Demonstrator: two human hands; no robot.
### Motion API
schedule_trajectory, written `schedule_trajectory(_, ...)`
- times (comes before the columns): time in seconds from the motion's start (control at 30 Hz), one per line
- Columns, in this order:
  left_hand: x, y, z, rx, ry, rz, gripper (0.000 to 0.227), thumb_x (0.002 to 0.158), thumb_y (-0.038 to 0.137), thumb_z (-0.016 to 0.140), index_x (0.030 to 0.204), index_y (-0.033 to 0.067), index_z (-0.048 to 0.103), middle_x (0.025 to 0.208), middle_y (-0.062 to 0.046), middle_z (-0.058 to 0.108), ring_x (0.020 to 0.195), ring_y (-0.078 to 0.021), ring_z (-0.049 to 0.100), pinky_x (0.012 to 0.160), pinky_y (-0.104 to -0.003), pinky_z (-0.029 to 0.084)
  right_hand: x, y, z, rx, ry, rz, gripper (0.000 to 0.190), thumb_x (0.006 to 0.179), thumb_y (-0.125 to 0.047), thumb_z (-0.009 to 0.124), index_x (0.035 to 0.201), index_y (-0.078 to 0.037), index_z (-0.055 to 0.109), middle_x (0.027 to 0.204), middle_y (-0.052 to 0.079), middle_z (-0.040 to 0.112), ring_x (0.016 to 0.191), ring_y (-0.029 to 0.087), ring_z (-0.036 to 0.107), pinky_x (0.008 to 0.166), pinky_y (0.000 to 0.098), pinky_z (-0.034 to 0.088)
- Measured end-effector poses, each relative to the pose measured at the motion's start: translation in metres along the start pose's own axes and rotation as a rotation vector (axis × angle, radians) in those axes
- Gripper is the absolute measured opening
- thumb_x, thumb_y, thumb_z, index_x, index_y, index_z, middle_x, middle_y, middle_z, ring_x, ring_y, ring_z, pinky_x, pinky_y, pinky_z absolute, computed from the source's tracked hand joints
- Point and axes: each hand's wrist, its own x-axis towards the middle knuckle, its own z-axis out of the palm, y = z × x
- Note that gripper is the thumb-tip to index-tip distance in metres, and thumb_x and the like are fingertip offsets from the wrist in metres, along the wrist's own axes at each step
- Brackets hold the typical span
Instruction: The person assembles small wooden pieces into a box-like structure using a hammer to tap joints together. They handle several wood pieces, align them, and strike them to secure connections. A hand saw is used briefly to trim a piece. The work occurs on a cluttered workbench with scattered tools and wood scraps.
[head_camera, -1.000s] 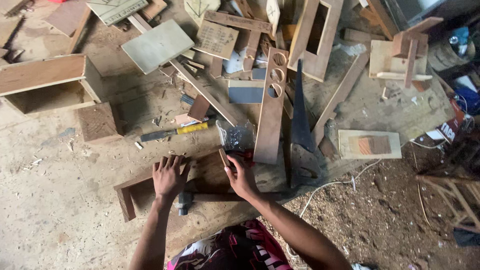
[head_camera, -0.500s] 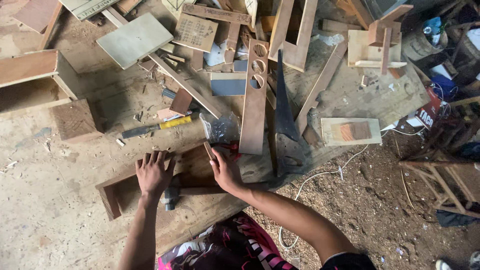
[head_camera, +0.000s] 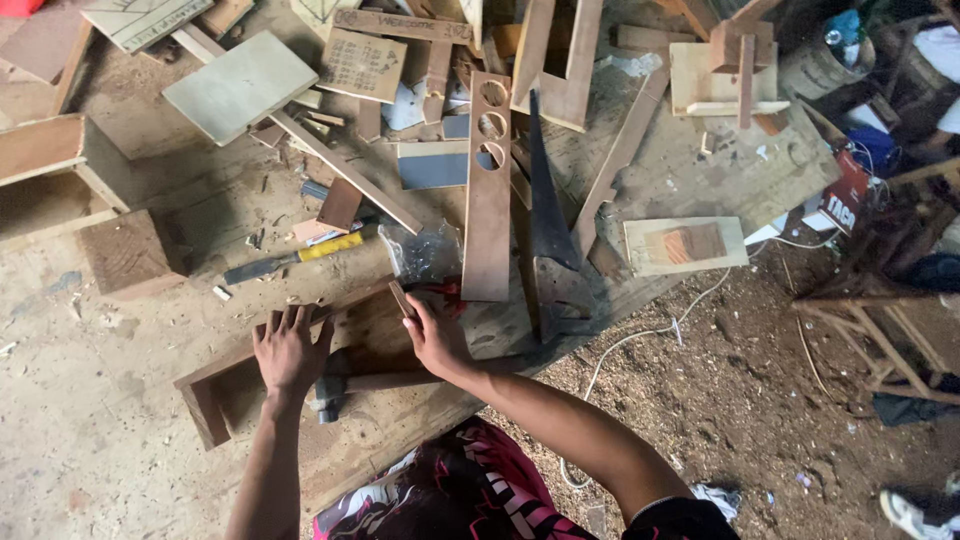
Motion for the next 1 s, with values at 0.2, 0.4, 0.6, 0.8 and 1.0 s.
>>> schedule_trajectory(0.2, 0.000, -0.003, 0.004, 0.036, 0.023, 0.033, 0.045, 0.093, 0.048, 0.063, 0.124, 0.0150, 0.068, 0.128, -0.010, 0.068, 0.120, -0.0282, 0.059, 0.099, -0.048, 0.041, 0.003, -0.002, -0.005, 0.048, -0.025, 0.063, 0.041, 0.103, -0.022, 0.065, 0.142, -0.012, 0.056, 0.113, 0.015, 0.073, 0.081, 0.030, 0.074, 0.068, 0.0400, 0.058)
schedule_trajectory(0.4, -0.002, -0.002, 0.005, 0.036, 0.034, 0.005, 0.043, 0.091, 0.046, 0.064, 0.122, 0.0154, 0.070, 0.122, -0.008, 0.068, 0.121, -0.0282, 0.059, 0.101, -0.049, 0.041, 0.000, -0.003, -0.003, 0.103, -0.014, 0.064, 0.040, 0.100, -0.018, 0.066, 0.139, -0.010, 0.057, 0.117, 0.016, 0.072, 0.079, 0.030, 0.075, 0.067, 0.0394, 0.058)
schedule_trajectory(0.6, 0.000, 0.005, -0.007, -0.048, 0.030, -0.017, 0.041, 0.091, 0.045, 0.066, 0.120, 0.0161, 0.070, 0.120, -0.008, 0.070, 0.119, -0.0301, 0.060, 0.100, -0.049, 0.042, 0.003, -0.007, -0.006, 0.111, 0.018, 0.016, 0.038, 0.101, -0.017, 0.066, 0.137, -0.009, 0.058, 0.119, 0.017, 0.071, 0.085, 0.032, 0.074, 0.068, 0.0393, 0.059)
schedule_trajectory(0.8, 0.004, 0.011, -0.019, -0.067, 0.002, -0.015, 0.055, 0.083, 0.054, 0.069, 0.119, 0.0127, 0.067, 0.118, -0.010, 0.069, 0.116, -0.0304, 0.061, 0.097, -0.050, 0.042, 0.003, -0.008, -0.010, 0.097, 0.030, -0.017, 0.038, 0.099, -0.016, 0.067, 0.135, -0.008, 0.058, 0.123, 0.018, 0.068, 0.093, 0.033, 0.073, 0.071, 0.0377, 0.062)
schedule_trajectory(1.0, 0.031, -0.026, -0.009, -0.707, 0.324, -0.463, 0.063, 0.092, 0.044, 0.072, 0.136, 0.0042, 0.052, 0.125, -0.019, 0.056, 0.119, -0.0346, 0.054, 0.102, -0.050, 0.047, 0.009, -0.006, -0.007, 0.123, -0.023, 0.036, 0.039, 0.098, -0.015, 0.066, 0.135, -0.008, 0.058, 0.128, 0.017, 0.066, 0.099, 0.031, 0.073, 0.070, 0.0362, 0.066)
